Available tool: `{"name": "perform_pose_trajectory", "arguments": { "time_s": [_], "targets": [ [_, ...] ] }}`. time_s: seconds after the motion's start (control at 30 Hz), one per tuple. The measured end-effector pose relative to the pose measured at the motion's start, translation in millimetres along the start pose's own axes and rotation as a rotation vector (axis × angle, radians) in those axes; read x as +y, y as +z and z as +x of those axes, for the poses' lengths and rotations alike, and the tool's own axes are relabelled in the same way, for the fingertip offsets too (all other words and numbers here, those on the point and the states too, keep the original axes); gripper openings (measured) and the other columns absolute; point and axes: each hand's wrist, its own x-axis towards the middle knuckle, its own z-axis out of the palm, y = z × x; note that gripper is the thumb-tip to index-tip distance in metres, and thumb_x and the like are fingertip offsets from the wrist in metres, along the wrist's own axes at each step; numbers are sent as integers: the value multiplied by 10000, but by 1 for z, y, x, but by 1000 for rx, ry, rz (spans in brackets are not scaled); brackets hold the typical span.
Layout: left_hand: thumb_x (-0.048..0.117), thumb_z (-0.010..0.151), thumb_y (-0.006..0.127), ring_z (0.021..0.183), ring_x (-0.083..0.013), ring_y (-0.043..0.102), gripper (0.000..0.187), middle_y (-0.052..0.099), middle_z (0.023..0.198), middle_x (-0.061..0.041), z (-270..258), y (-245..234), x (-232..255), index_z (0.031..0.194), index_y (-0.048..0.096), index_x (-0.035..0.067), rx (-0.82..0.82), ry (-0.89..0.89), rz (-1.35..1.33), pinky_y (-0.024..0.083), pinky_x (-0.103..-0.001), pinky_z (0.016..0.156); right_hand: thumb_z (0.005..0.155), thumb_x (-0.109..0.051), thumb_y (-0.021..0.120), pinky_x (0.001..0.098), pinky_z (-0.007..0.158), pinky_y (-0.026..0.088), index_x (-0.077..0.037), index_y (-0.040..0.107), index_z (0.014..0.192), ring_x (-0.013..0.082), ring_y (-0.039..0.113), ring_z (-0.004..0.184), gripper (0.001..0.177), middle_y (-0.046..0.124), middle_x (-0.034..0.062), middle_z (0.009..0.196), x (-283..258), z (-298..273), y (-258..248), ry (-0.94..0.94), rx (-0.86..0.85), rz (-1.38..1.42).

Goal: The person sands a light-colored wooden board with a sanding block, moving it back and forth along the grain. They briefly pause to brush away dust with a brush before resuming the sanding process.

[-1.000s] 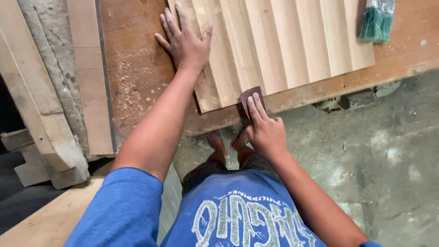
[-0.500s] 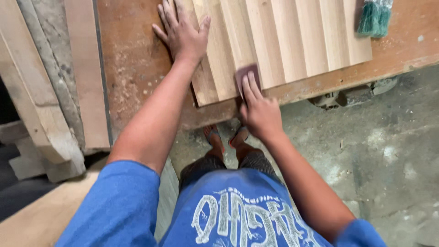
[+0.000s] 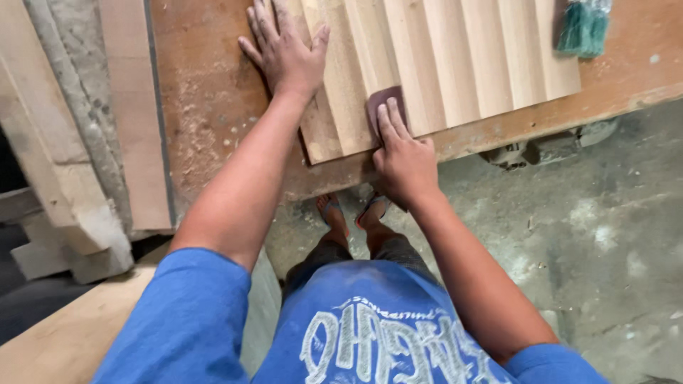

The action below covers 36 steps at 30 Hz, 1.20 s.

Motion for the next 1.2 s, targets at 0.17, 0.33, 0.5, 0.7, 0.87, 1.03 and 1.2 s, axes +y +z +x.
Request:
{"name": "perform_pose_trajectory", "arguments": {
  "time_s": [0.17,0.33,0.5,0.7,0.87,1.03,1.2],
  "targets": [
    [691,1013,699,1563,-329,142,940,157,1676,-158,4,-12,10,1620,264,120,-63,-16,14,97,-669,1219,918,-308,461,517,797,453,-139,276,1639,287,718,888,763,249,55,1719,22,-26,25,-82,90,-114],
    [697,1012,615,1535,-345,92,864,198,1650,-206,-17,-33,13,1592,322,128,-91,-21,-25,70,-669,1209,901,-322,407,469,767,437,-215,226,1650,308,660,1108,778,147,-40,1733,9,-28,-17,59,-102,5],
    [231,976,626,807,-243,561,258,596,915,-152,-124,-142,52,1024,572,-17,-163,583,-747,536,-309,750,898,-225,656,491,1199,269,-219,565,1461,298,239,1571,570,132,114,1746,59,-115,-57,30,-322,666],
    [473,787,768,973,-224,752,372,732,959,9,-240,-125,58,956,617,179,-1296,328,-723,571,-404,805,767,70,793,461,815,627,42,811,1139,210,699,766,374,730,89,790,106,-92,-71,-67,-937,1030],
    [416,740,834,819,-180,746,291,746,821,-13,-235,-120,60,887,732,186,-1260,300,-801,585,-341,736,839,-37,803,319,697,604,66,811,994,176,715,798,186,780,156,896,94,-37,-99,-391,-1212,967],
    [350,755,842,986,-252,749,288,779,979,-48,-231,-133,81,1005,801,212,-1042,320,-686,593,-413,841,862,-58,790,354,836,598,39,794,1107,163,689,926,263,794,127,999,113,1,-114,-558,-1244,821],
    [406,896,616,1381,-235,514,639,351,1639,16,-233,-113,89,1472,507,152,-406,143,-421,475,-497,993,1041,-94,554,408,1126,468,-2,564,1401,304,572,1297,372,607,180,1415,143,58,-164,-406,-246,448]
  ]
}}
